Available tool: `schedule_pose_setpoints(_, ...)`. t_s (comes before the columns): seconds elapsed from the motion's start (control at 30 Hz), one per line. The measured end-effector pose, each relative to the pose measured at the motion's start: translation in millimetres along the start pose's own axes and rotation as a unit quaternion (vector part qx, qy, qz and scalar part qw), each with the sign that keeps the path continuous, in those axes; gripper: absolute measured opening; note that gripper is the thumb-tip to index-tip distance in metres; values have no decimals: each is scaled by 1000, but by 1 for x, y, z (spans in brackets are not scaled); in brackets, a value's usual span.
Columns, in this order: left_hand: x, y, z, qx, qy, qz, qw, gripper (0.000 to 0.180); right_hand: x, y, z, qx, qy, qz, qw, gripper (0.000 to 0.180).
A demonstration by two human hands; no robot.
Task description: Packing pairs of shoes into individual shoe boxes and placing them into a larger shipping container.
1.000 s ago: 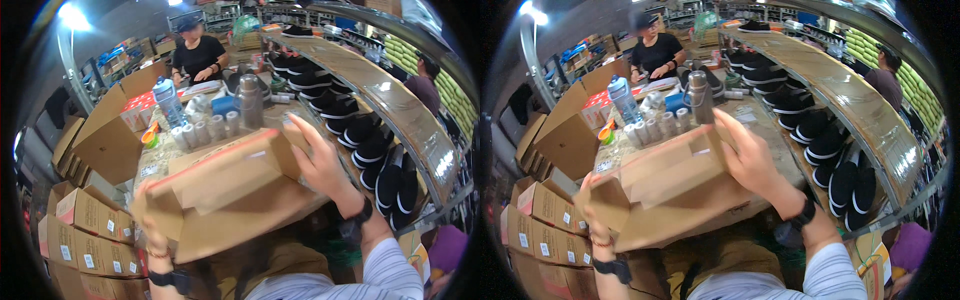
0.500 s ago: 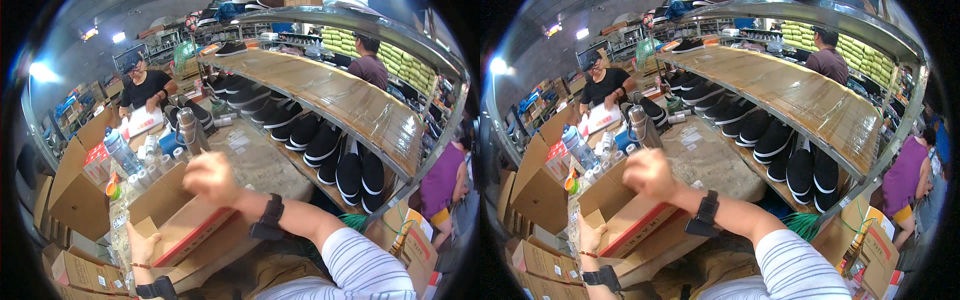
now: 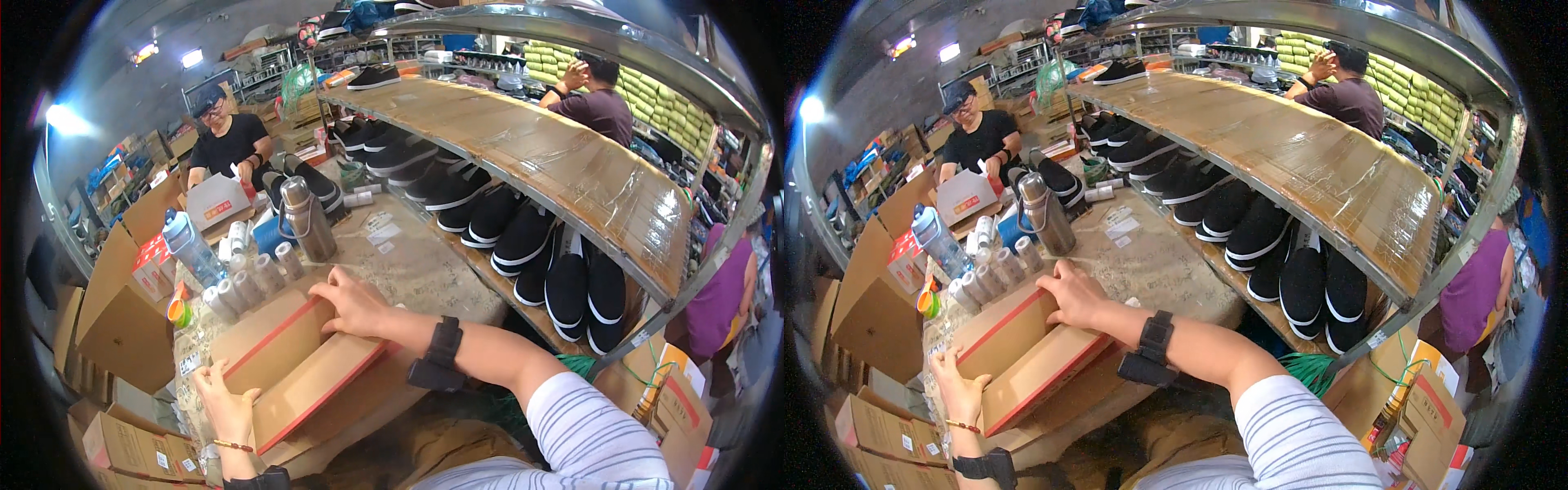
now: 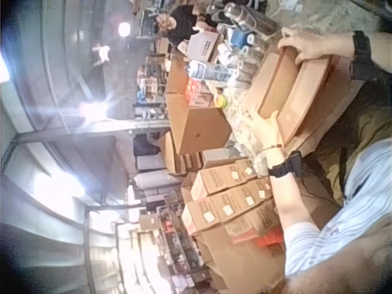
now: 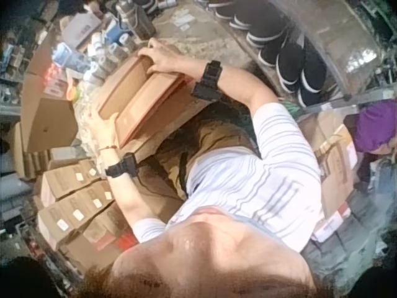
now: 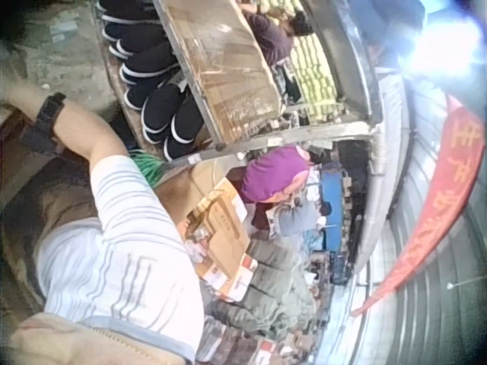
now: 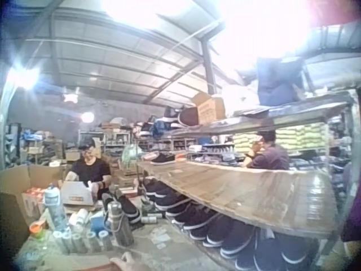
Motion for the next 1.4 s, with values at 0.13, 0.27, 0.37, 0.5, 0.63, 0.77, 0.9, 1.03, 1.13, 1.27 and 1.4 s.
schedule_pose_setpoints(0.13, -17, 27, -46, -74, 199, 135, 968, 59, -27, -7, -39, 68, 146, -83, 983, 53)
schedule_pose_setpoints(0.27, 2, 15, -17, 56, -15, 88, 994, 54, -27, 66, -53, 139, 141, -37, 980, 40)
schedule_pose_setpoints(0.37, -8, 28, 33, 149, -66, 7, 987, 63, -43, 134, -86, -131, 149, 85, 976, 34)
schedule_pose_setpoints(0.5, -10, 23, 45, 154, -81, -7, 985, 69, -108, 187, -199, -384, 329, 338, 794, 47)
schedule_pose_setpoints(0.63, -9, 29, 46, 150, -60, 7, 987, 68, -179, 295, -208, -182, 299, 468, 812, 71)
schedule_pose_setpoints(0.77, -12, 20, 47, 147, -77, -14, 986, 68, -165, 292, -197, 33, 312, 391, 865, 56)
schedule_pose_setpoints(0.9, -4, 39, 39, 126, -26, 46, 991, 62, -144, 261, -159, 498, 355, 145, 778, 42)
schedule_pose_setpoints(1.03, -25, 39, -4, 17, 115, 68, 991, 27, -147, 114, -106, 600, 310, 14, 737, 39)
schedule_pose_setpoints(1.13, -55, 49, 17, 53, 205, 66, 975, 8, -160, 78, -56, 637, 264, -2, 725, 39)
schedule_pose_setpoints(1.27, -69, 79, 44, 38, 173, 105, 978, 13, -158, 55, 0, 692, 193, -12, 695, 39)
schedule_pose_setpoints(1.4, -69, 118, 88, -549, -172, 88, 813, 56, -140, 34, 33, 746, 129, -27, 653, 40)
Point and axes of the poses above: each hand's wrist, its own x-axis towards the middle knuckle, its own z-axis out of the palm, y = z × x, the point moved 7 cm from there along x, towards the middle knuckle, and after that the axes turned 10 degrees about -y, right-handed, at the moved point
